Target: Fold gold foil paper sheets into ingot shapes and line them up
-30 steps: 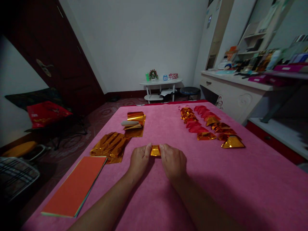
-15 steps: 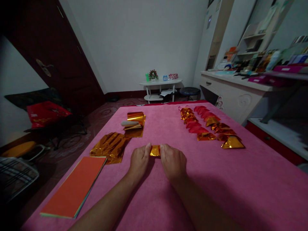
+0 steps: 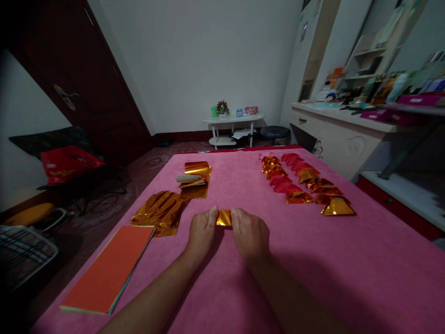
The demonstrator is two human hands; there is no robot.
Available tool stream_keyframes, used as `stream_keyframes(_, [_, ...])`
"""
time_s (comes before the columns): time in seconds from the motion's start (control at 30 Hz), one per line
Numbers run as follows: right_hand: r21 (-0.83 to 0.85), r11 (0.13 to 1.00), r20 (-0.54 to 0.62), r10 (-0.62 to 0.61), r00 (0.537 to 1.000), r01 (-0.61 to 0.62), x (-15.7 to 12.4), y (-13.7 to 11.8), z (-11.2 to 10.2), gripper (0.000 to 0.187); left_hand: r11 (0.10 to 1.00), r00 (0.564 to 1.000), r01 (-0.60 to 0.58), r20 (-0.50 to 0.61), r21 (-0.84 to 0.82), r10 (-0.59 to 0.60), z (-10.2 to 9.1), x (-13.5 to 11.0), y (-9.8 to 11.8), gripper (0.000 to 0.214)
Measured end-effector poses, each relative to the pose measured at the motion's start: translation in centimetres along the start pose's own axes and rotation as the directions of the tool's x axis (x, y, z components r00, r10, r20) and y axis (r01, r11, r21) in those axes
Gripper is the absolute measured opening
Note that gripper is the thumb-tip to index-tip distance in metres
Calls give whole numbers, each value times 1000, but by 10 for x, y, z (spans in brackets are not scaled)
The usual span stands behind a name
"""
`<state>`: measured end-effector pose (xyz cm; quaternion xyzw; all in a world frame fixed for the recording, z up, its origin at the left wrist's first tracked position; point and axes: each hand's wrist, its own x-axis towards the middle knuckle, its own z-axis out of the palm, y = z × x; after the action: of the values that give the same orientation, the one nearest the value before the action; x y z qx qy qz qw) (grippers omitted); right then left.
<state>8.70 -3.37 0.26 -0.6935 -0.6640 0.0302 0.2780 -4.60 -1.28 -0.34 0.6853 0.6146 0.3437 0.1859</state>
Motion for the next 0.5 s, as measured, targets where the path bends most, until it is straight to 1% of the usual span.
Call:
stream_keyframes(0.13, [28, 999, -9, -15, 1000, 15, 0, 0, 0, 41, 1000, 1000, -11, 12, -12, 11, 0, 0, -2, 61])
stream_keyframes(0.3, [112, 994, 12, 10, 1000, -12, 3, 5, -2, 43, 999, 998, -10, 62, -41, 12, -3, -1, -1, 64])
stream_keyframes(0.4, [162, 987, -33, 15, 999, -10, 14, 18, -12, 41, 999, 995, -39, 94, 10, 37, -4, -1, 1, 62])
stream_keyframes(0.5, [225, 971, -113, -52, 992, 76, 32, 46, -34, 31, 998, 993, -41, 114, 42, 36, -4, -1, 1, 60])
